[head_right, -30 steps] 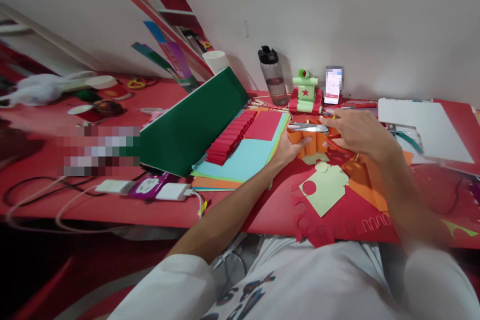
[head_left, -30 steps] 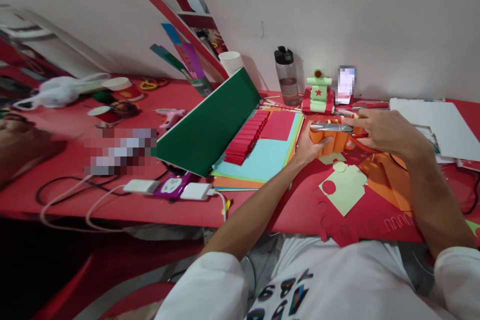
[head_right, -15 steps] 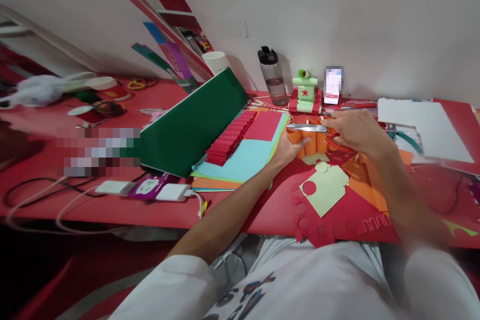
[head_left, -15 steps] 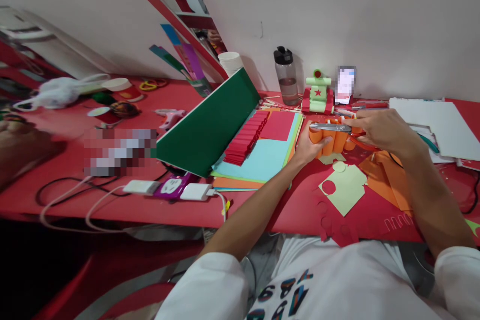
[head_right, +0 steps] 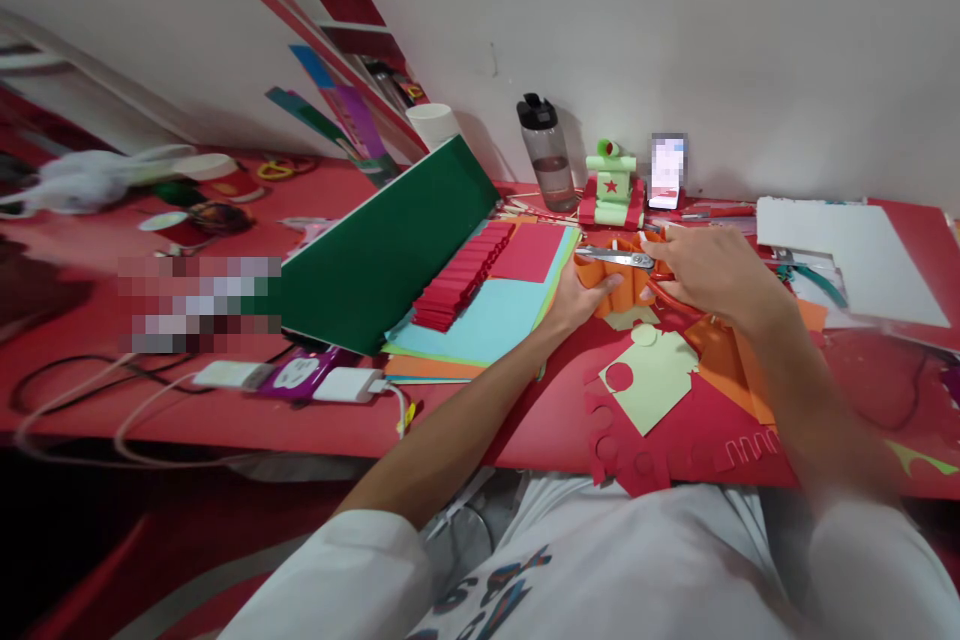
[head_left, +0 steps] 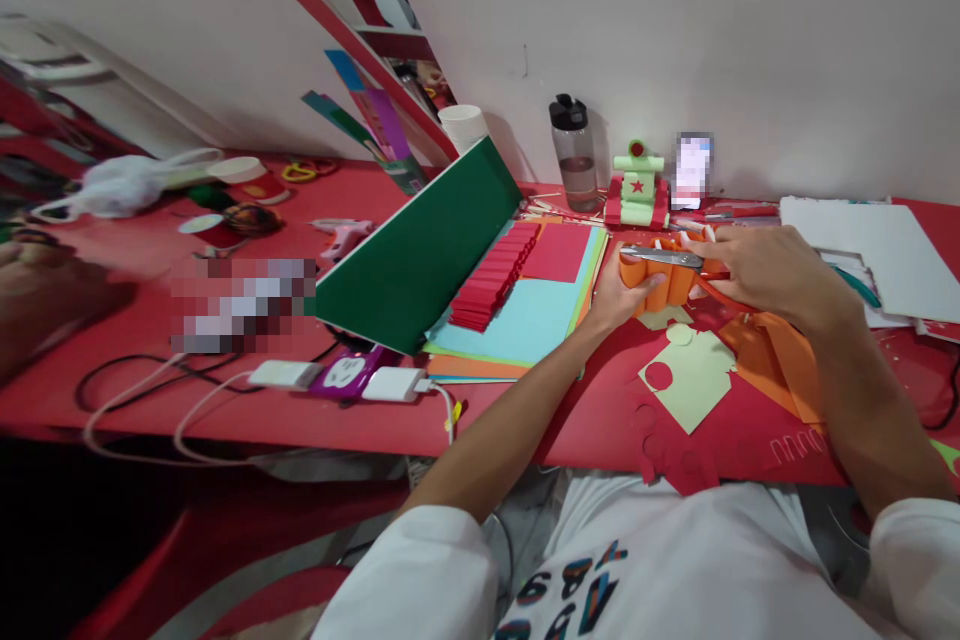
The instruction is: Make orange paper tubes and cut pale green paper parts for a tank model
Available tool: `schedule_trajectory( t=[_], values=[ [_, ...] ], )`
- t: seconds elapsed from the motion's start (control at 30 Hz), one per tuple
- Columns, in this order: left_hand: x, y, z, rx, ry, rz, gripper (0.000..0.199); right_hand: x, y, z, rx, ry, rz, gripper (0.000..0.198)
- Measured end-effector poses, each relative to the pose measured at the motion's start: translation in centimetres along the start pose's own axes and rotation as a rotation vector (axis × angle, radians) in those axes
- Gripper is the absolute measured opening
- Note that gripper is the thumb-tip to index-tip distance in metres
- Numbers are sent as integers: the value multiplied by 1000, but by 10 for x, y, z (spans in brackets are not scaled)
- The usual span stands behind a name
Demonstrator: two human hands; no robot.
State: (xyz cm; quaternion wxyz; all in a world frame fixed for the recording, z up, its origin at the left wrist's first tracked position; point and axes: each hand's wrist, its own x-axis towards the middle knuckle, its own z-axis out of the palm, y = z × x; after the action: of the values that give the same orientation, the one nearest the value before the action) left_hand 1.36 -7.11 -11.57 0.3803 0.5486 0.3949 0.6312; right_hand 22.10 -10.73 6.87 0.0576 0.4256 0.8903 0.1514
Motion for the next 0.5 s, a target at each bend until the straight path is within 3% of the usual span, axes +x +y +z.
schedule_trajectory(
  t=[0.3, 0.5],
  values=[
    [-2, 7, 2, -18, -30, -23, 49, -14, -18, -26, -13, -186, 147, 40],
    [-2, 9, 0, 50, -23, 13, 46, -14, -18, -29, -9, -244, 192, 43]
  ],
)
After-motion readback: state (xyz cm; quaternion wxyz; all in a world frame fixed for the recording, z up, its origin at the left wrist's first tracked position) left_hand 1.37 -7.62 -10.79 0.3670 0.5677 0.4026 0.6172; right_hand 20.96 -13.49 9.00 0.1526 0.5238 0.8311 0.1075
